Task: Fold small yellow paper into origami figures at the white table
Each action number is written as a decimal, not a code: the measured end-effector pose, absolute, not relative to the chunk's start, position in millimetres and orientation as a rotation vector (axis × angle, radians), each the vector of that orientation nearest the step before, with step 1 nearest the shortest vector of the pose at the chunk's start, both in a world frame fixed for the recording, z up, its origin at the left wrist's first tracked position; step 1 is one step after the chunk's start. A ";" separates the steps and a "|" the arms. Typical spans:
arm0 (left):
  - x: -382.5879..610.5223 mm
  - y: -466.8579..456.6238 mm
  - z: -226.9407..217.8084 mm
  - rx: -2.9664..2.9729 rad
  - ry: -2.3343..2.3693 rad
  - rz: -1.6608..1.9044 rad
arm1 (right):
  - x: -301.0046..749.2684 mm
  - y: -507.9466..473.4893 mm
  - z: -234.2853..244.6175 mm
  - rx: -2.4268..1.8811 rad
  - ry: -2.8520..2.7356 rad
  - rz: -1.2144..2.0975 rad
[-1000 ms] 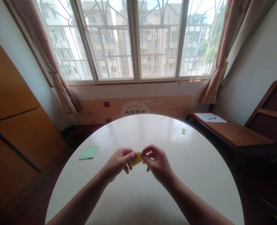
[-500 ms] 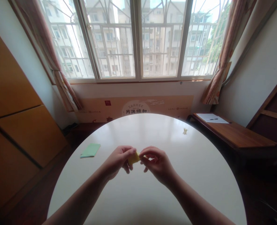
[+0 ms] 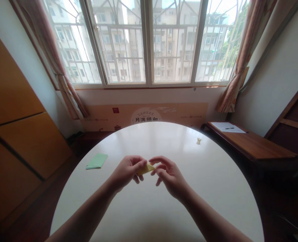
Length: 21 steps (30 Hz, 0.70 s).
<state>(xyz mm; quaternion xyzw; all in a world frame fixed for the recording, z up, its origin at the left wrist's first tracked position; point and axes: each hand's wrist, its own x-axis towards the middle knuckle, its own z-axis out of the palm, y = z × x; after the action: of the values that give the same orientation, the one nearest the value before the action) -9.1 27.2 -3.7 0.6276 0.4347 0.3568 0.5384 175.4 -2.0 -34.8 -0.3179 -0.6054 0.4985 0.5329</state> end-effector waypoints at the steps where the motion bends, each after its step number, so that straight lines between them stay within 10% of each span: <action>1: -8.8 27.0 -3.9 1.503 1.038 0.859 | 175.6 -1.9 -34.5 -0.768 -1.414 1.224; 21: -6.1 24.4 -1.9 1.384 0.981 0.739 | 170.1 -2.1 -38.6 -0.818 -1.371 1.134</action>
<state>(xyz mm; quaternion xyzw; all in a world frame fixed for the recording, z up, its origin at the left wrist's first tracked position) -6.1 24.4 -1.9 0.5975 0.4233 0.3191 0.6016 170.1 -2.1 -38.6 -0.3468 -0.5812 0.4805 0.5578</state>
